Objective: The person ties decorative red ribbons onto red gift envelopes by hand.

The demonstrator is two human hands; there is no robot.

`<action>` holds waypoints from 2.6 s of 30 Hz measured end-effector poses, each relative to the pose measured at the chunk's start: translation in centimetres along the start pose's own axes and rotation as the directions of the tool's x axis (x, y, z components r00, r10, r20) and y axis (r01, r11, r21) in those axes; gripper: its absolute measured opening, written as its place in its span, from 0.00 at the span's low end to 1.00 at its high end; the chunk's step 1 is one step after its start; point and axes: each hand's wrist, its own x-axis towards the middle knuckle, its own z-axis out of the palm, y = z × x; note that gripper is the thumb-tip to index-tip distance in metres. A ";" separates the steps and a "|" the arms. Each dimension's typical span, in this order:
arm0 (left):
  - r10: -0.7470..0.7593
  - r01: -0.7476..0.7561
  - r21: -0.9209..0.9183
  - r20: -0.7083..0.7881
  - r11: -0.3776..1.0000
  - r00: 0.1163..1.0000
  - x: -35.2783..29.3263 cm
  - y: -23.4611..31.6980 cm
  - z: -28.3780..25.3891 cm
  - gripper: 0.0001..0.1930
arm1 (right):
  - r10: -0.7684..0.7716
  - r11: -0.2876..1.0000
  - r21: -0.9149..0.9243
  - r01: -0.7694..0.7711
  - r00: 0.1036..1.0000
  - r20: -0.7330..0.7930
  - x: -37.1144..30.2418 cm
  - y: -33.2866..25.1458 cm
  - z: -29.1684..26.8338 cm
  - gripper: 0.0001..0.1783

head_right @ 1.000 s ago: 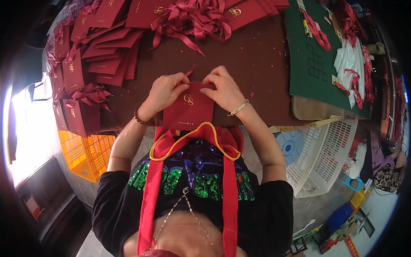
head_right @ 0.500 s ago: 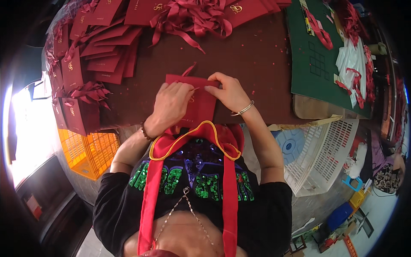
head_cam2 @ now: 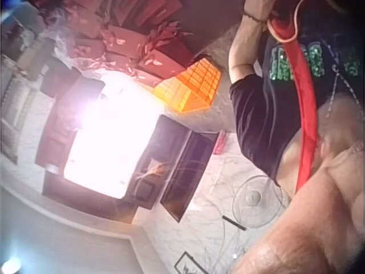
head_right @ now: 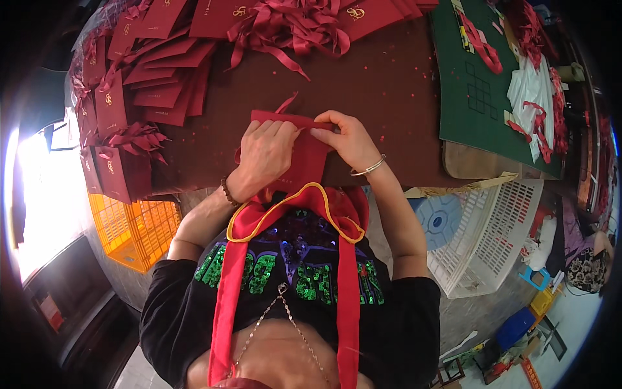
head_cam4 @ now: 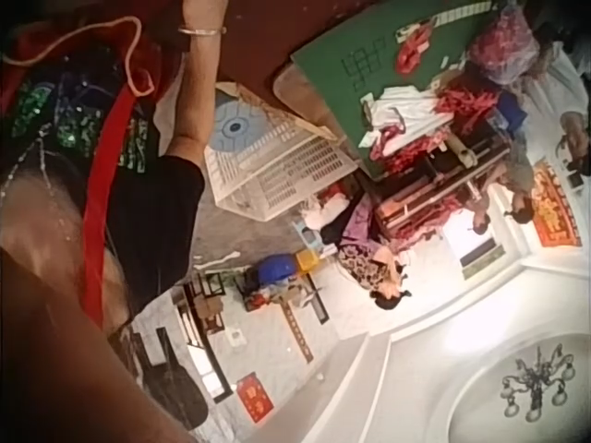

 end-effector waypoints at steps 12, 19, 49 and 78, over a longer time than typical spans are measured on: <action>-0.041 0.035 -0.131 -0.042 0.991 0.998 -0.4 0.3 0.8 0.07 | 0.043 0.997 0.061 -0.045 0.999 0.028 -0.4 -0.4 0.0 0.12; 0.004 -0.005 -0.016 -0.027 1.000 1.000 -0.1 0.6 -0.2 0.07 | 0.046 0.999 -0.025 -0.045 0.998 0.050 -0.7 -1.1 0.1 0.11; 0.005 -0.010 -0.033 -0.151 0.999 0.988 0.1 0.8 1.4 0.07 | -0.083 0.996 -0.037 0.085 0.995 0.064 -0.5 -1.5 0.0 0.08; 0.005 0.628 -0.549 0.755 0.551 0.656 5.8 -5.3 -4.2 0.18 | -0.386 0.814 -0.407 0.415 0.909 0.157 -1.2 -3.5 2.8 0.10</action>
